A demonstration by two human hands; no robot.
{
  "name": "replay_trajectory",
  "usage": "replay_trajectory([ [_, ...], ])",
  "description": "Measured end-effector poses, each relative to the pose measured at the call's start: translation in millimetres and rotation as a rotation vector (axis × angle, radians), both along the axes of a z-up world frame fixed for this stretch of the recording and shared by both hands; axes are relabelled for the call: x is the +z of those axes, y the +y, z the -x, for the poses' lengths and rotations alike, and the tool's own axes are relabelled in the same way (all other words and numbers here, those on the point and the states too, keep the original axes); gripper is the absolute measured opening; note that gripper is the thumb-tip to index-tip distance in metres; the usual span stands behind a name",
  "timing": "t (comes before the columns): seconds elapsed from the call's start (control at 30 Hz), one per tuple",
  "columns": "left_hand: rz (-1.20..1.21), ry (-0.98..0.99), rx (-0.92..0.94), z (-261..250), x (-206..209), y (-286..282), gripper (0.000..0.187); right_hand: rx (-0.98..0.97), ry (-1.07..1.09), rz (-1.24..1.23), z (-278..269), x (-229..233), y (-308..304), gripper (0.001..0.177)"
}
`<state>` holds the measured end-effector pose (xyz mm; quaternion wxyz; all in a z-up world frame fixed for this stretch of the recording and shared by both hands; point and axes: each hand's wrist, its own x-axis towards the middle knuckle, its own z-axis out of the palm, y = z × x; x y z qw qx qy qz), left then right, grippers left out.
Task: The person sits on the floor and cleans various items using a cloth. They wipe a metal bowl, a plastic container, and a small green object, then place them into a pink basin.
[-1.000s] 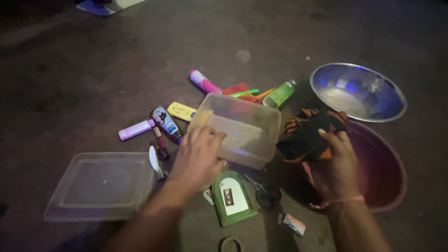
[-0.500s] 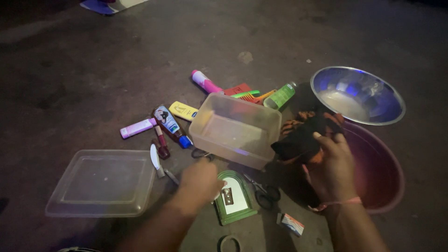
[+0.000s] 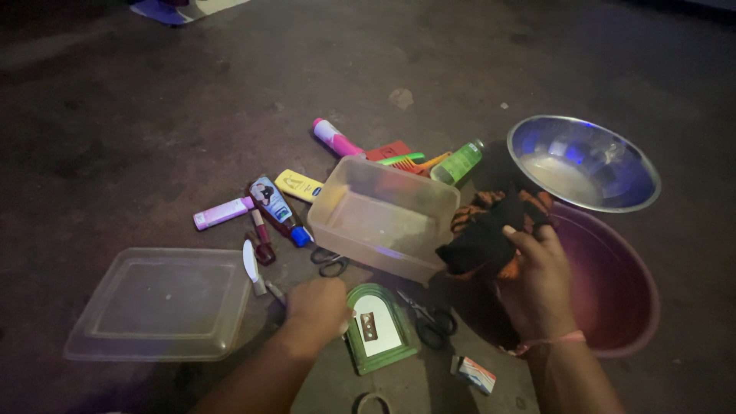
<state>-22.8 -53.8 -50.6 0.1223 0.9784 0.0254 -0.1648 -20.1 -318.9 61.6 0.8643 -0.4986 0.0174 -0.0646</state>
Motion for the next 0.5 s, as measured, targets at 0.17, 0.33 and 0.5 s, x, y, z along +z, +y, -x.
replay_trajectory([
  [0.17,0.015,0.003,0.04,-3.4,-7.2,-1.8,0.022,0.008,-0.006,-0.007,1.0,1.5,2.1,0.043],
  [0.33,0.213,0.131,0.125,-10.0,36.1,0.0,0.038,-0.016,0.019,0.015,0.5,-1.7,1.4,0.04],
  [0.5,0.284,-0.181,0.078,-4.8,90.1,-3.5,0.041,-0.034,0.029,0.007,-1.5,-5.7,-2.0,0.037],
])
